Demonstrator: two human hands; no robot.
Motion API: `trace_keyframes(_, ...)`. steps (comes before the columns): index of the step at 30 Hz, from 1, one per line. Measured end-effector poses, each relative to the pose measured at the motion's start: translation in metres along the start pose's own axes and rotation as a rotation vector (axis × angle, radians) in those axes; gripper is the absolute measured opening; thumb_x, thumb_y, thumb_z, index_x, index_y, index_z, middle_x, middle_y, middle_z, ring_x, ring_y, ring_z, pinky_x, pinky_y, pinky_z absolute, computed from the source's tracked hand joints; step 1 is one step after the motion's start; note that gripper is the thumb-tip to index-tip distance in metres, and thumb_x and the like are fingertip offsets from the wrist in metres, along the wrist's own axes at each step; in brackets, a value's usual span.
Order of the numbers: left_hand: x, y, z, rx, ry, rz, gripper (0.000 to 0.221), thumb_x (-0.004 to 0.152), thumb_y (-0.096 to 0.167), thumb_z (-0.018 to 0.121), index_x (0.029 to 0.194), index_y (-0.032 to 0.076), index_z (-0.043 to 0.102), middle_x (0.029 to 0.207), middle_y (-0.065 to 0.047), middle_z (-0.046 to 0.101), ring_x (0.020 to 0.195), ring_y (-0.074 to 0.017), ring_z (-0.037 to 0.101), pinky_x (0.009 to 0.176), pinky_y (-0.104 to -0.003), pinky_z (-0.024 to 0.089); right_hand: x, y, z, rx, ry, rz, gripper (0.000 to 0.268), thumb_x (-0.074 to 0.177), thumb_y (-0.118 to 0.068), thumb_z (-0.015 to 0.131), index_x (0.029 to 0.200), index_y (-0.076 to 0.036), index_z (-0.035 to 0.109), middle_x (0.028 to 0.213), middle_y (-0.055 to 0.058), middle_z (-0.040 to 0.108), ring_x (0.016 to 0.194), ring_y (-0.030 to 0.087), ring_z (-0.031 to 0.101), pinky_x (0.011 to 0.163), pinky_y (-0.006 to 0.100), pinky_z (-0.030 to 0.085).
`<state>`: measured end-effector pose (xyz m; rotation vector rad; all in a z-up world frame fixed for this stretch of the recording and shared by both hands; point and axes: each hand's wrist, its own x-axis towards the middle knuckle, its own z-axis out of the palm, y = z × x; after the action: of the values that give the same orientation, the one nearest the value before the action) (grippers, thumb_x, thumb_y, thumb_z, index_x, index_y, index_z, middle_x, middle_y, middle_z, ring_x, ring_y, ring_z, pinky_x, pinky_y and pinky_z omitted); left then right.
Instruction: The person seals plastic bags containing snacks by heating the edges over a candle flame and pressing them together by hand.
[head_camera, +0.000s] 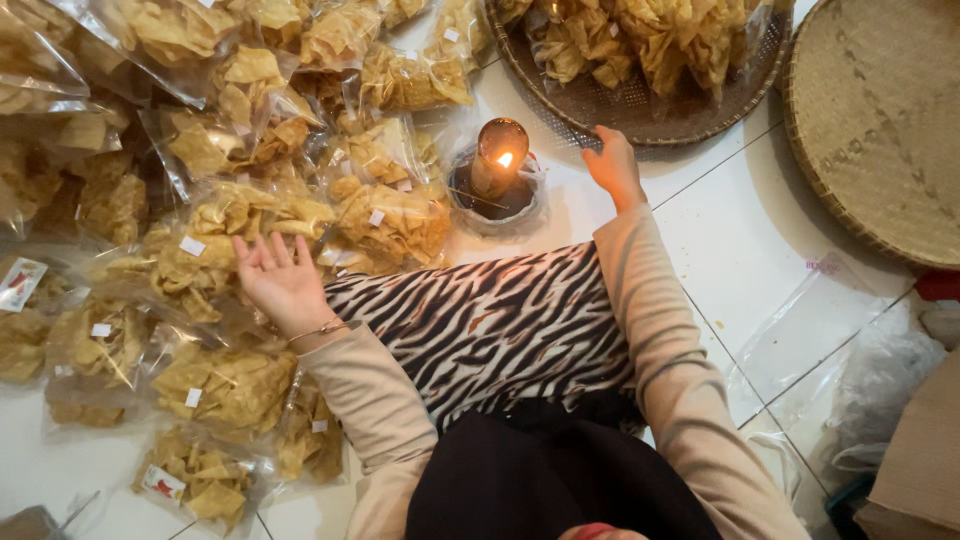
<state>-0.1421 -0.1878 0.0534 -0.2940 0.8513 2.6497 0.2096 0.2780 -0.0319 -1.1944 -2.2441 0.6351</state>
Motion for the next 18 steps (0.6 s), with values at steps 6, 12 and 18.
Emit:
trace_keyframes(6, -0.003, -0.002, 0.008, -0.059, -0.046, -0.035, 0.076, 0.091, 0.013, 0.055, 0.161, 0.021, 0.026, 0.165, -0.013, 0.026, 0.15, -0.0289, 0.038, 0.119, -0.051, 0.037, 0.026, 0.015, -0.001, -0.039, -0.013, 0.123, 0.057, 0.088, -0.02, 0.072, 0.138, 0.003, 0.059, 0.139, 0.027, 0.059, 0.131, 0.04, 0.055, 0.11, 0.042, 0.043)
trace_keyframes(12, -0.01, 0.0, 0.02, -0.076, -0.05, -0.06, 0.074, 0.091, 0.012, 0.053, 0.16, 0.019, 0.028, 0.16, -0.01, 0.039, 0.14, -0.0248, 0.05, 0.11, -0.044, 0.043, 0.021, 0.016, -0.004, -0.226, -0.088, 0.388, 0.057, 0.087, -0.028, 0.072, 0.141, -0.015, 0.058, 0.146, 0.01, 0.053, 0.128, 0.036, 0.055, 0.102, 0.049, 0.045)
trace_keyframes(18, -0.011, -0.001, 0.021, -0.116, -0.047, -0.059, 0.07, 0.09, 0.01, 0.051, 0.158, 0.016, 0.035, 0.157, -0.011, 0.044, 0.136, -0.0242, 0.054, 0.105, -0.044, 0.048, 0.022, 0.011, -0.001, -0.4, -0.132, 0.406, 0.052, 0.091, -0.032, 0.074, 0.134, -0.011, 0.056, 0.142, 0.012, 0.052, 0.121, 0.04, 0.06, 0.094, 0.055, 0.05)
